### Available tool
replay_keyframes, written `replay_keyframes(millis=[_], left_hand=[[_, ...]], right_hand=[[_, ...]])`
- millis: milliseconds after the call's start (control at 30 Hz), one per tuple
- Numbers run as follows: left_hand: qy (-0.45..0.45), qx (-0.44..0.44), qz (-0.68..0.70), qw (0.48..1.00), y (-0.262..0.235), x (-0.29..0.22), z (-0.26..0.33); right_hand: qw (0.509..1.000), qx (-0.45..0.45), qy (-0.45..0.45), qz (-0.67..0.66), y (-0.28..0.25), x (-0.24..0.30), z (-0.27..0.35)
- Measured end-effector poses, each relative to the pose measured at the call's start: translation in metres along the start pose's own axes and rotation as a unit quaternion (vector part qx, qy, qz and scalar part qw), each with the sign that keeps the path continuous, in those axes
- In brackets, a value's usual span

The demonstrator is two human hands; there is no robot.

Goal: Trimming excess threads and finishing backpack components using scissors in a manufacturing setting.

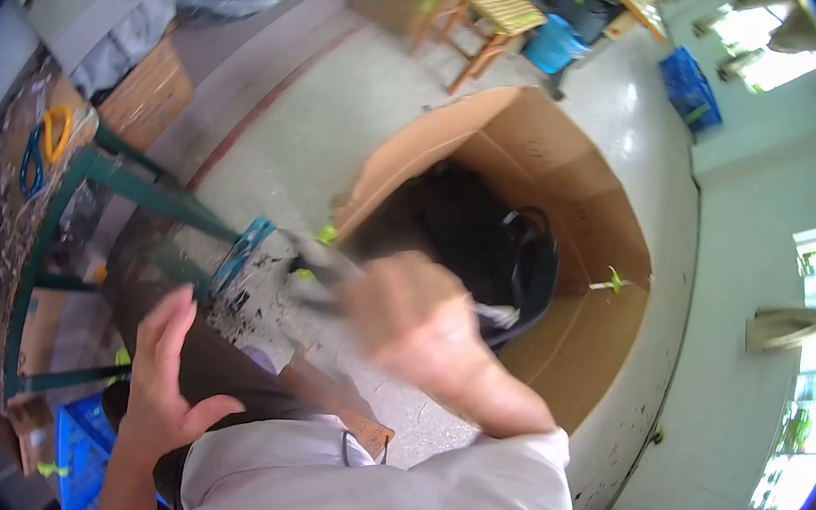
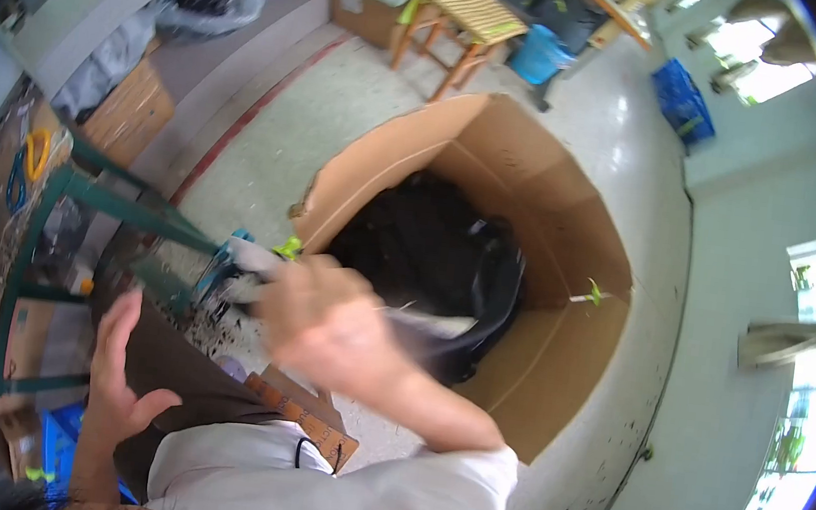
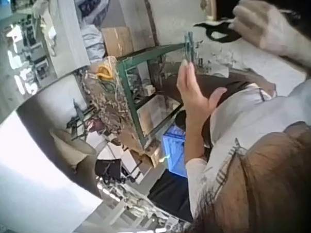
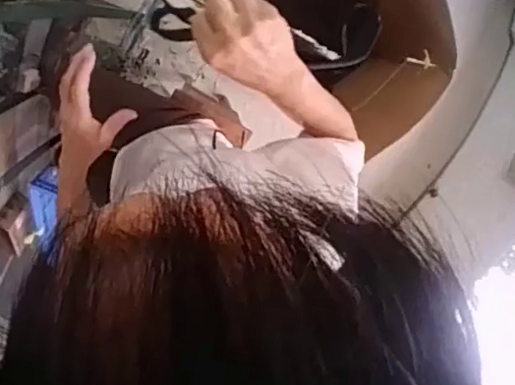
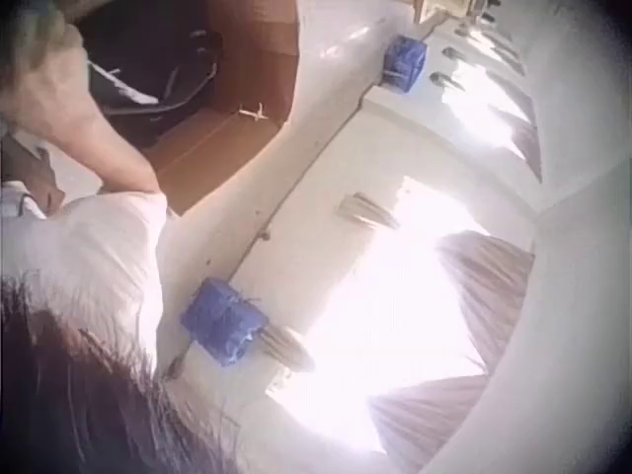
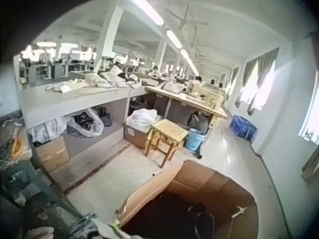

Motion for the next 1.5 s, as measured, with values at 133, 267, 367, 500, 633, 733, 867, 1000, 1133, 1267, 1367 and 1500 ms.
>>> replay_keyframes(millis=[133, 267, 367, 500, 633, 733, 867, 1000, 1133, 1267, 1367, 1500], left_hand=[[0.13, -0.122, 0.038, 0.983, -0.009, -0.046, -0.066], [0.314, -0.245, -0.123, 0.909, -0.065, -0.054, -0.066], [0.302, -0.249, -0.141, 0.909, -0.137, -0.074, -0.011], [0.222, -0.276, -0.024, 0.935, -0.158, -0.055, 0.042], [0.177, -0.415, 0.025, 0.892, -0.198, -0.021, 0.15], [-0.086, -0.629, 0.158, 0.756, -0.197, -0.01, 0.213], [-0.224, -0.548, 0.173, 0.787, -0.222, 0.006, 0.239], [-0.241, -0.539, 0.213, 0.779, -0.22, 0.057, 0.258], [-0.277, -0.548, 0.179, 0.768, -0.231, 0.103, 0.261], [-0.339, -0.476, 0.103, 0.805, -0.249, 0.136, 0.229], [-0.363, -0.454, 0.067, 0.811, -0.259, 0.17, 0.216], [-0.41, -0.421, -0.002, 0.809, -0.272, 0.176, 0.195]], right_hand=[[0.987, -0.162, 0.0, -0.021, -0.052, 0.038, -0.014], [0.954, -0.231, 0.018, -0.19, -0.094, 0.075, -0.034], [0.903, -0.298, -0.097, -0.295, -0.119, 0.12, -0.067], [0.925, -0.213, -0.108, -0.297, -0.123, 0.113, -0.097], [0.85, -0.06, -0.065, -0.519, -0.105, 0.106, -0.111], [0.708, 0.131, -0.11, -0.685, -0.027, 0.121, -0.102], [0.638, 0.216, -0.114, -0.73, 0.035, 0.182, -0.102], [0.699, 0.176, 0.014, -0.693, 0.087, 0.206, -0.125], [0.724, 0.143, 0.032, -0.674, 0.105, 0.215, -0.144], [0.711, 0.116, 0.083, -0.688, 0.12, 0.203, -0.163], [0.662, 0.131, 0.121, -0.728, 0.123, 0.196, -0.176], [0.636, 0.142, 0.152, -0.743, 0.13, 0.19, -0.189]])
Point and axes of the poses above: each hand's wrist, its own z-axis away from the middle knuckle, its own y-axis out of the palm, x = y × z, the point moved 3 cm from there along -z, towards the middle knuckle
